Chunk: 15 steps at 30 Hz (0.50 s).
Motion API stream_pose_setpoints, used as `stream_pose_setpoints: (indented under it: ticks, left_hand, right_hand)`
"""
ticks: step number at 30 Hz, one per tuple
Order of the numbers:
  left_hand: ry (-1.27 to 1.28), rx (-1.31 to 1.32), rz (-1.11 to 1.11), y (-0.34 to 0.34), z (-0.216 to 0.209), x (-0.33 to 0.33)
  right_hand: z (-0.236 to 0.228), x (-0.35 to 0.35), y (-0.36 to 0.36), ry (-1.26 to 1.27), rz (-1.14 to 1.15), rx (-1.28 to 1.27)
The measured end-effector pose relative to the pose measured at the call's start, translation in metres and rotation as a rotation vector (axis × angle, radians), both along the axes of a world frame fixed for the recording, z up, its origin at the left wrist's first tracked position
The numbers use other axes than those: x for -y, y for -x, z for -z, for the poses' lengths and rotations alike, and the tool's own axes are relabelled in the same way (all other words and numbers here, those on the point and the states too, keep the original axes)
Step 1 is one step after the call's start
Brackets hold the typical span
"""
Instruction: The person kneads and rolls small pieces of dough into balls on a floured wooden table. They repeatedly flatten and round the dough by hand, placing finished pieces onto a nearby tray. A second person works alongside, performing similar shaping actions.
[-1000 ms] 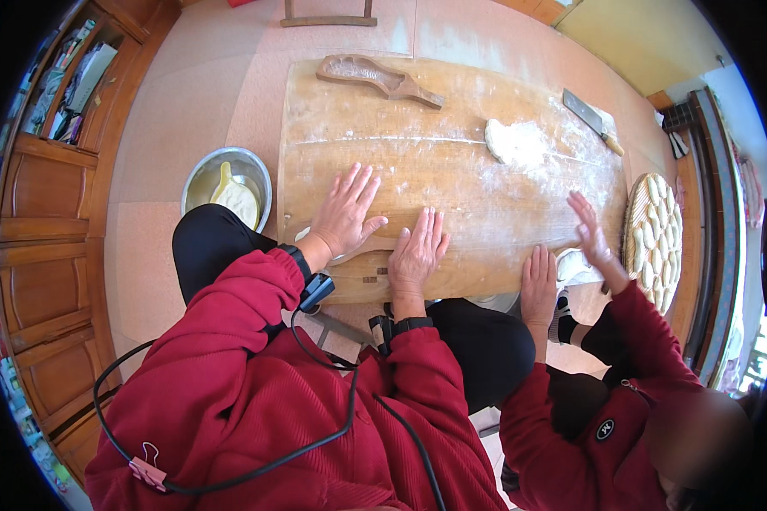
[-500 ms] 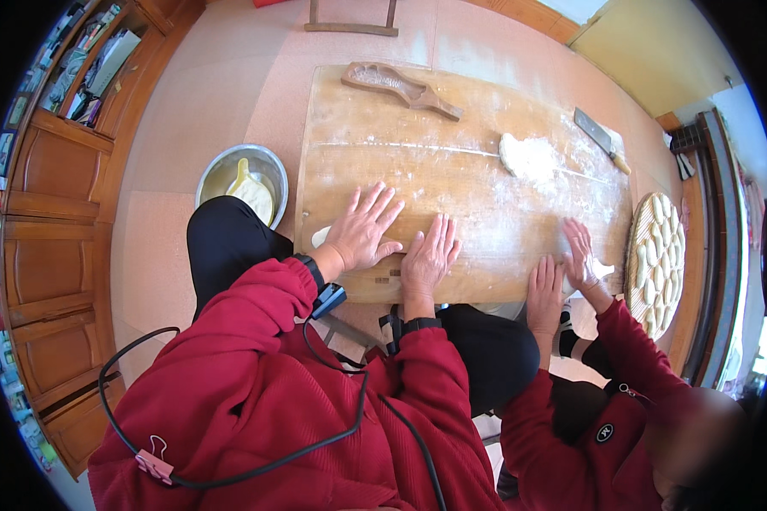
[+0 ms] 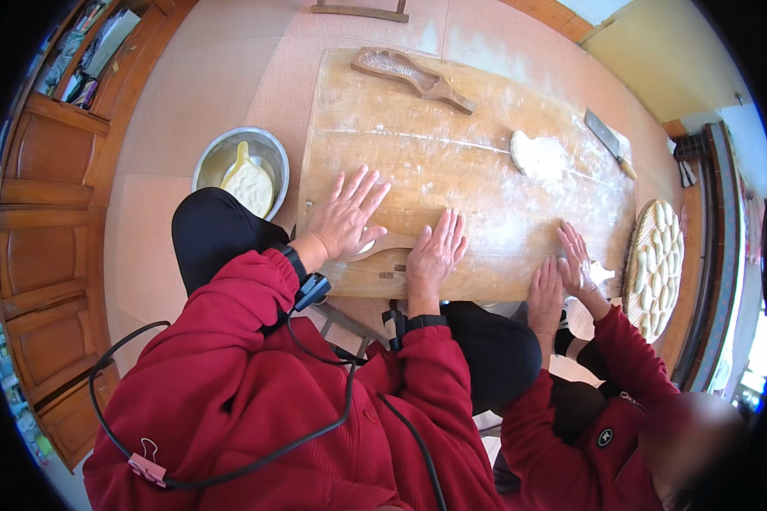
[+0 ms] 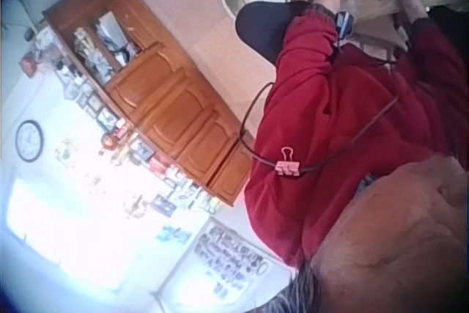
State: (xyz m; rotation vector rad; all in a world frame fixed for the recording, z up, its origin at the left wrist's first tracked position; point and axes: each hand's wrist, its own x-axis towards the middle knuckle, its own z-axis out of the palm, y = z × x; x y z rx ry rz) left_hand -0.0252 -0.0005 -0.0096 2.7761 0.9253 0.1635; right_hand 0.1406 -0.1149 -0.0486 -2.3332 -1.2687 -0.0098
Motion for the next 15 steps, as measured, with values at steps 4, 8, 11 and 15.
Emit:
stream_pose_setpoints:
  ticks: [4,8,11,15]
  left_hand:
    - [-0.062,0.038,0.012,-0.001,0.007,-0.001]
    - [0.061,0.315,0.008,0.011,0.006,-0.010]
    - [0.054,0.512,-0.079,0.036,-0.006,-0.002]
    - [0.122,0.358,-0.210,0.078,-0.023,0.033]
  right_hand:
    - [0.001,-0.001,-0.001,0.030,0.009,-0.002]
    - [-0.002,0.000,-0.004,-0.053,-0.016,-0.038]
    - [-0.010,0.004,-0.001,-0.192,-0.148,-0.012]
    - [-0.023,0.007,0.021,-0.226,-0.513,-0.045]
